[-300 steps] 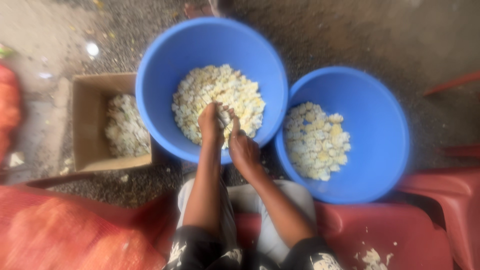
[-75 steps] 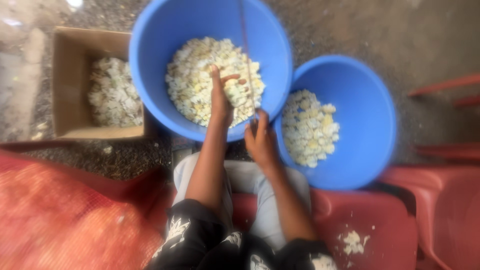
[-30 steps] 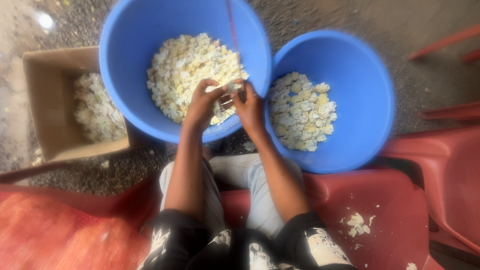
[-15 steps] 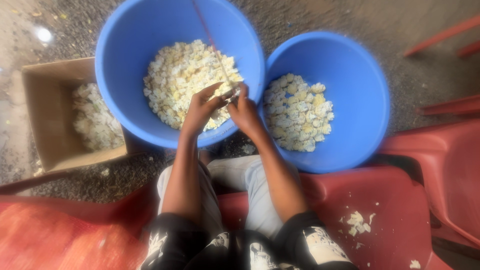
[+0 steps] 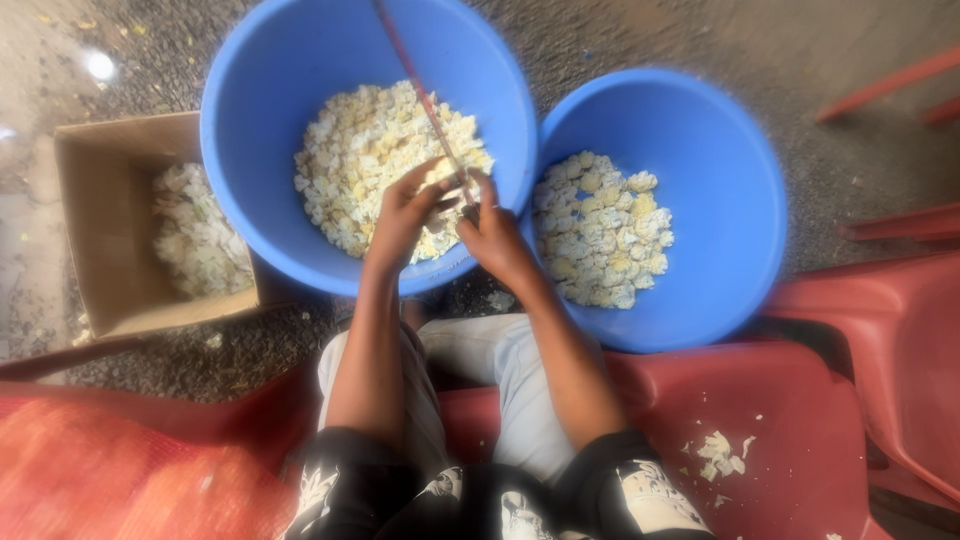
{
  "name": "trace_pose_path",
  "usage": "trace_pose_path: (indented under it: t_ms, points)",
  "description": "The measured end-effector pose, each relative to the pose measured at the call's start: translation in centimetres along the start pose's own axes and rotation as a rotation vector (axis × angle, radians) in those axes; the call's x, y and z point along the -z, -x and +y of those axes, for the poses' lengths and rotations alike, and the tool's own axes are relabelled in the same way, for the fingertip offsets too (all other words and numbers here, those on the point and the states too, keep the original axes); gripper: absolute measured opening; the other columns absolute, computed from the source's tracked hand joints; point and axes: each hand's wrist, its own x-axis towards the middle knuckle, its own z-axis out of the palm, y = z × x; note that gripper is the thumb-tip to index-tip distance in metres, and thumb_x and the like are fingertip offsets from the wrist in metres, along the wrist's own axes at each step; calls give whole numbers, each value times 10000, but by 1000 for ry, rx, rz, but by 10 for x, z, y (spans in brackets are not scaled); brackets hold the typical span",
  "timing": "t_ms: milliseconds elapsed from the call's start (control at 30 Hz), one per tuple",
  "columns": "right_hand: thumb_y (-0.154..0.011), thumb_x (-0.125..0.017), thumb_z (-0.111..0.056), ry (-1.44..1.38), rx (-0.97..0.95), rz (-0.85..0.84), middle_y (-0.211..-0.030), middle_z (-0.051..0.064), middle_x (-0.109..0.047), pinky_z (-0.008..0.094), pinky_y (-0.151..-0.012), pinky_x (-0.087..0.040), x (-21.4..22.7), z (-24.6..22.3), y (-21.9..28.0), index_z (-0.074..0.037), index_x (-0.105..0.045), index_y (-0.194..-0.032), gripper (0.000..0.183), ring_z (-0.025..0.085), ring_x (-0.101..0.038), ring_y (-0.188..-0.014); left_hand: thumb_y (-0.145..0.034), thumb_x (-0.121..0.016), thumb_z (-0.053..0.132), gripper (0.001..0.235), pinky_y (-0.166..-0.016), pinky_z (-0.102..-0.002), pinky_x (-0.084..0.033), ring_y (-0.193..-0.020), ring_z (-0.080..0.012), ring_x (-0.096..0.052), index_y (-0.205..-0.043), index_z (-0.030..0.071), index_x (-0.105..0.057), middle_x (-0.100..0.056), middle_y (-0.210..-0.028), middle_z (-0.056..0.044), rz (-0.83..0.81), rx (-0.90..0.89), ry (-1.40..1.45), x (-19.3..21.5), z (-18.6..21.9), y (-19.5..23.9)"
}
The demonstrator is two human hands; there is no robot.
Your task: The person sits on the ground and uses a large knife to chop cauliflower florets into smaller pieces over a blue tub.
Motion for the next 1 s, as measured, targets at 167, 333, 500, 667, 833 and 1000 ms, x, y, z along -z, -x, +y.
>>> trace_pose_path:
  t_ms: [167, 333, 500, 667, 833, 1000]
  points:
    - [-1014, -587, -105, 33, 165, 96, -888, -11, -667, 264, -625, -553, -5, 12, -11, -51, -295, -1396, 484, 91, -681, -739, -950, -667, 231, 544, -923, -354, -561, -1043, -248, -707, -1434, 8, -559, -748, -1135, -184, -123, 9, -70, 4, -10, -1]
    - [-905, -585, -98, -639, -209, -123, -770, -14, -553, 228, -409, -434, 8, -14, -4, -137, -275, -1438, 617, 63, -469, -511, -1032, -635, 246, 432, -931, -425, -570, -1004, -325, -680, -1304, -88, -670, -719, -1101, -252, -160, 38, 51, 9, -16, -2]
    - [-970, -632, -102, -924, -195, -75, -785, 20, -496, 224, -422, -426, 24, -22, -6, 18, -191, -1512, 710, 78, -461, -534, -999, -559, 251, 461, -1034, -438, -589, -1205, -321, -688, -1361, -35, -559, -676, -1323, -184, -118, -13, 370, 3, 13, 4]
    - [-929, -589, -107, -277, 48, 88, -1038, -63, -577, 260, -421, -502, 9, -20, 8, -157, -12, -1632, 911, 110, -565, -558, -995, -575, 277, 526, -978, -415, -600, -1183, -299, -692, -1423, -19, -505, -682, -1313, -191, 17, -68, 37, -2, 12, 3]
    - [-966, -583, -118, -78, 36, -2, -810, 87, -666, 272, -489, -496, -1, -8, 3, -146, -211, -1575, 714, 141, -638, -615, -1003, -622, 325, 510, -756, -333, -544, -884, -213, -668, -1422, 35, -605, -735, -1041, -183, -35, 24, -182, -2, 0, 6]
    - [-936, -591, -107, -318, -124, -3, -786, 32, -605, 270, -426, -481, 7, -13, 0, -114, -259, -1464, 623, 127, -570, -543, -1000, -643, 322, 495, -685, -283, -525, -778, -157, -633, -1414, 52, -622, -757, -997, -117, -117, 26, -291, -3, -4, 5]
